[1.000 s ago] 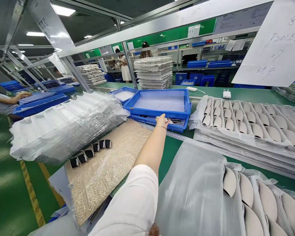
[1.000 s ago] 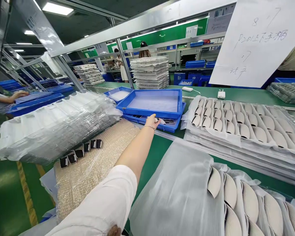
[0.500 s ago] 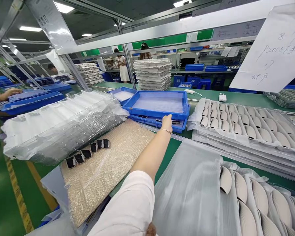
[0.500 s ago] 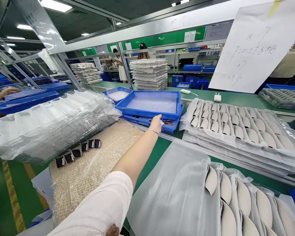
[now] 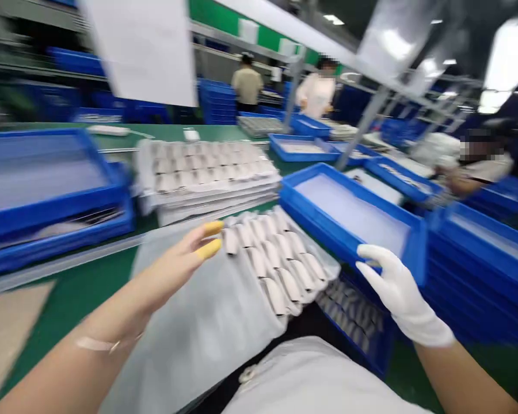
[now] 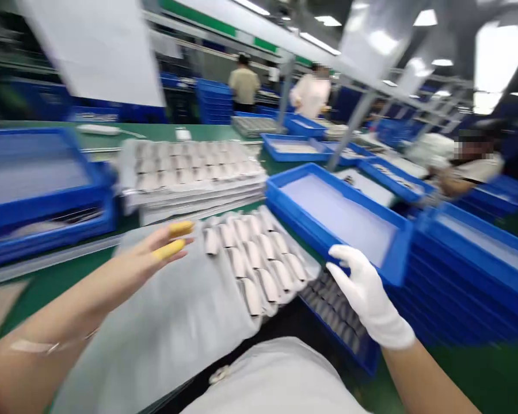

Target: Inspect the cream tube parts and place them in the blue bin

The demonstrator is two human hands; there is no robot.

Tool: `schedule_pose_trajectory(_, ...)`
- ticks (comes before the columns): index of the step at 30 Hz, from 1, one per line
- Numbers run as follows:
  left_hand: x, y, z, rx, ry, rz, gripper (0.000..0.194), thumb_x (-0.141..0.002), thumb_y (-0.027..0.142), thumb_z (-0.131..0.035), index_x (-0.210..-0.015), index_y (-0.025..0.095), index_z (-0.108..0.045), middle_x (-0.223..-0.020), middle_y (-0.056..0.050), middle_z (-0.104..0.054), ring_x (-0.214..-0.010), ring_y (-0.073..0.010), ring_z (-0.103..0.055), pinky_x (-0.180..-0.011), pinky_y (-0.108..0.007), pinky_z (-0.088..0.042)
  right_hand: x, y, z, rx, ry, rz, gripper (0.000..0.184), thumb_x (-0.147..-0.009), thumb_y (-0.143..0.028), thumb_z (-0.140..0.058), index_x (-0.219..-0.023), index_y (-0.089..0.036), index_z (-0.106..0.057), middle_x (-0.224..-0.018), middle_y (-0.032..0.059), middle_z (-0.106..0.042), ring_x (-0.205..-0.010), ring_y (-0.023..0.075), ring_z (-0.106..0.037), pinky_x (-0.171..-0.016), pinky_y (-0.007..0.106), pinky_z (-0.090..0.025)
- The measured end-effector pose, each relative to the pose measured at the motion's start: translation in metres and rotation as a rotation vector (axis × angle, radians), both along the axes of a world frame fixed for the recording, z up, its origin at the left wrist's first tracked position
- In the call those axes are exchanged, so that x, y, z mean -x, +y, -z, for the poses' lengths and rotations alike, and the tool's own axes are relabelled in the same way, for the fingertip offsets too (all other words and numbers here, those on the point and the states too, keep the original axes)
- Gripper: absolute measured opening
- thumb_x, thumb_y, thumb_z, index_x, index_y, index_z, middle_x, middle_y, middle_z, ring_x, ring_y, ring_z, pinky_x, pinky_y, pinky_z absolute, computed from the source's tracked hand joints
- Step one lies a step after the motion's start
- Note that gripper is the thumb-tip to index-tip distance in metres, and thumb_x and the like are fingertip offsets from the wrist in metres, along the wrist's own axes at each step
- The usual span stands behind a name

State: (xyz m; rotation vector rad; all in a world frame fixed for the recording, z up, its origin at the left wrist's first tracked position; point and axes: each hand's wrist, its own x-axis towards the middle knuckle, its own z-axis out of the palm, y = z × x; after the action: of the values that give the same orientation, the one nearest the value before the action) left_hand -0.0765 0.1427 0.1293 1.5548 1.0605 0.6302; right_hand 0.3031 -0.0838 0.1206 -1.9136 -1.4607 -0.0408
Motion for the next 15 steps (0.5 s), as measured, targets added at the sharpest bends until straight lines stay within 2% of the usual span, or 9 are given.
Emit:
schedule_pose_trajectory(3,-0.026,-0.010,0.007,-0.057,0.192,0.142,0.067,-0.079,0.064,-0.064,-0.138,0.032,-0.057,-0.145,-0.011,-0.057,-0.131,-0.0392,-0.053,-0.104,-0.055,-0.048,-0.068,-0.034,0.004,-0.189,0.163,0.476,0.044,-0.086,-0.047,-0.065,-0.121,-0.021,-0.062,-0.119,0.0114,-0.067,-0.109,0.0276,-0.066,-0.100,0.049,-0.051)
schedule_pose_trajectory(5,-0.052,-0.022,0.011,-0.114,0.235,0.234,0.067,-0.080,0.066,-0.060,-0.137,0.030,-0.058,-0.142,-0.013,-0.058,-0.129,-0.0386,-0.056,-0.100,-0.053,-0.052,-0.107,-0.055,0.011,-0.327,0.290,0.696,0.048,-0.080,-0.048,-0.068,-0.117,-0.018,-0.059,-0.119,0.0128,-0.065,-0.114,0.0274,-0.063,-0.103,0.047,-0.049)
schedule_pose_trajectory(6,-0.068,-0.028,0.013,-0.155,0.249,0.286,0.066,-0.081,0.066,-0.058,-0.136,0.029,-0.058,-0.142,-0.013,-0.058,-0.127,-0.0378,-0.058,-0.099,-0.052,-0.053,-0.121,-0.064,0.016,-0.348,0.414,0.765,0.049,-0.079,-0.049,-0.068,-0.115,-0.019,-0.057,-0.118,0.0122,-0.064,-0.115,0.0263,-0.062,-0.100,0.045,-0.050)
schedule_pose_trajectory(7,-0.085,-0.035,0.015,-0.209,0.261,0.345,0.064,-0.083,0.065,-0.056,-0.135,0.028,-0.058,-0.141,-0.013,-0.058,-0.125,-0.0367,-0.059,-0.099,-0.052,-0.053,-0.132,-0.071,0.023,-0.327,0.558,0.793,0.047,-0.079,-0.052,-0.067,-0.112,-0.020,-0.056,-0.114,0.0108,-0.064,-0.111,0.0249,-0.063,-0.095,0.042,-0.053)
schedule_pose_trajectory(9,-0.124,-0.049,0.020,-0.360,0.274,0.466,0.058,-0.086,0.059,-0.052,-0.133,0.026,-0.059,-0.138,-0.013,-0.060,-0.125,-0.0345,-0.059,-0.103,-0.052,-0.050,-0.144,-0.080,0.038,-0.223,0.798,0.758,0.044,-0.079,-0.058,-0.067,-0.100,-0.021,-0.056,-0.094,0.0078,-0.066,-0.091,0.0225,-0.068,-0.076,0.036,-0.058)
schedule_pose_trajectory(12,-0.186,-0.073,0.028,-0.638,0.260,0.635,0.050,-0.089,0.046,-0.053,-0.131,0.020,-0.059,-0.136,-0.015,-0.060,-0.131,-0.0335,-0.053,-0.111,-0.053,-0.043,-0.147,-0.081,0.058,-0.098,1.002,0.650,0.045,-0.076,-0.061,-0.071,-0.082,-0.020,-0.055,-0.065,0.0035,-0.061,-0.058,0.0191,-0.064,-0.050,0.028,-0.052)
schedule_pose_trajectory(15,-0.244,-0.105,0.039,-0.866,0.269,0.794,0.049,-0.089,0.032,-0.055,-0.135,0.014,-0.056,-0.143,-0.018,-0.055,-0.139,-0.0333,-0.046,-0.116,-0.051,-0.037,-0.145,-0.075,0.066,-0.097,1.101,0.577,0.041,-0.077,-0.055,-0.074,-0.075,-0.020,-0.053,-0.054,-0.0010,-0.054,-0.045,0.0143,-0.054,-0.042,0.024,-0.045)
